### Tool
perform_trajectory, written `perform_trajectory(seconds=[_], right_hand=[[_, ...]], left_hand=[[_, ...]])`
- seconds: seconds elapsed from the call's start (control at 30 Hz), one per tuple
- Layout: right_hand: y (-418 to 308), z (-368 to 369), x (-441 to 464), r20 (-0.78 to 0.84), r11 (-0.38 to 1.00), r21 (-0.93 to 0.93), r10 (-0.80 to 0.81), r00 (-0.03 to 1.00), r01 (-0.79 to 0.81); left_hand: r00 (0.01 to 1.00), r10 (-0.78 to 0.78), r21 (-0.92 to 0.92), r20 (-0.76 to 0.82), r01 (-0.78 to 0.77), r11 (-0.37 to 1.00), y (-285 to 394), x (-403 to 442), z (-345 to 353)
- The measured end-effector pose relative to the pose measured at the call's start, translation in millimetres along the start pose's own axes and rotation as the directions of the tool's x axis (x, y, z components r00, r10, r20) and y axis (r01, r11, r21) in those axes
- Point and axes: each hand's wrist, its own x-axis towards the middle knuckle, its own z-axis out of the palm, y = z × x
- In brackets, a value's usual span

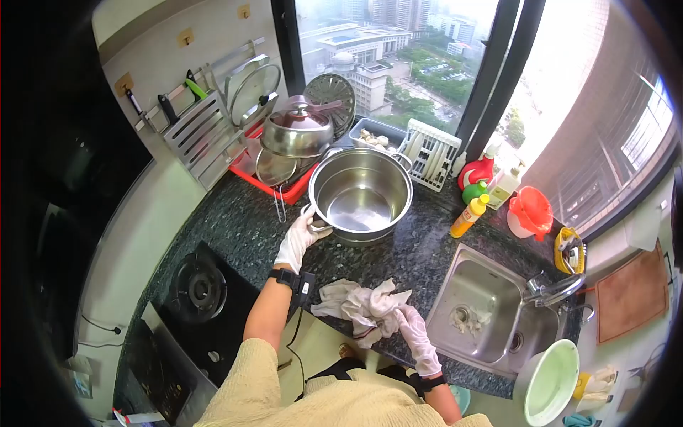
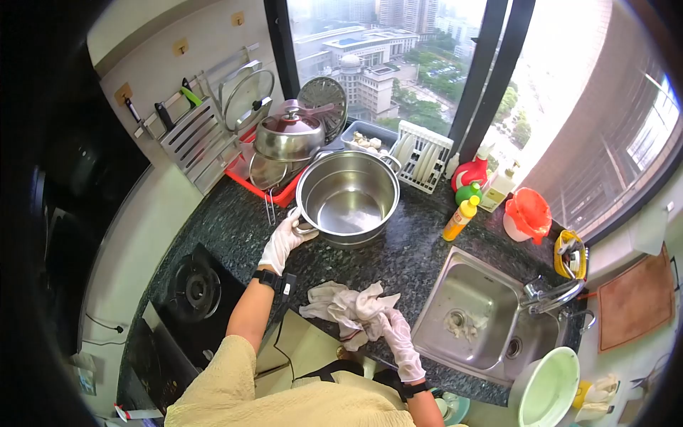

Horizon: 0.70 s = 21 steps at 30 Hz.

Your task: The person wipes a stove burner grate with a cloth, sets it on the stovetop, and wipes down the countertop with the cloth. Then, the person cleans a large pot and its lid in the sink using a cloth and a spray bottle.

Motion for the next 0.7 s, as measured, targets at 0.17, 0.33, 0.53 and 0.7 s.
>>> perform_trajectory(seconds=[0.17,0.33,0.53,0.7], right_hand=[[-15.1,-27.6,-24.5,-0.058,0.990,-0.101,0.092,0.994,-0.098],[0.4,-43.8,-43.0,-0.049,0.961,0.040,0.277,0.960,-0.275],[0.1,-89.2,-57.9,-0.119,0.919,0.323,0.277,0.954,-0.226],[76.1,-186.4,-64.4,-0.393,0.775,0.619,0.449,0.802,-0.131]], left_hand=[[0.996,0.076,-0.031,0.052,-0.074,0.997,-19.0,-20.6,25.4],[0.979,0.200,-0.022,0.026,-0.200,0.980,-28.3,-64.9,69.1],[0.960,0.231,0.152,0.157,-0.255,0.955,-12.4,-157.6,134.3],[0.994,0.065,0.237,0.089,-0.084,0.968,-28.9,-221.7,185.4]])
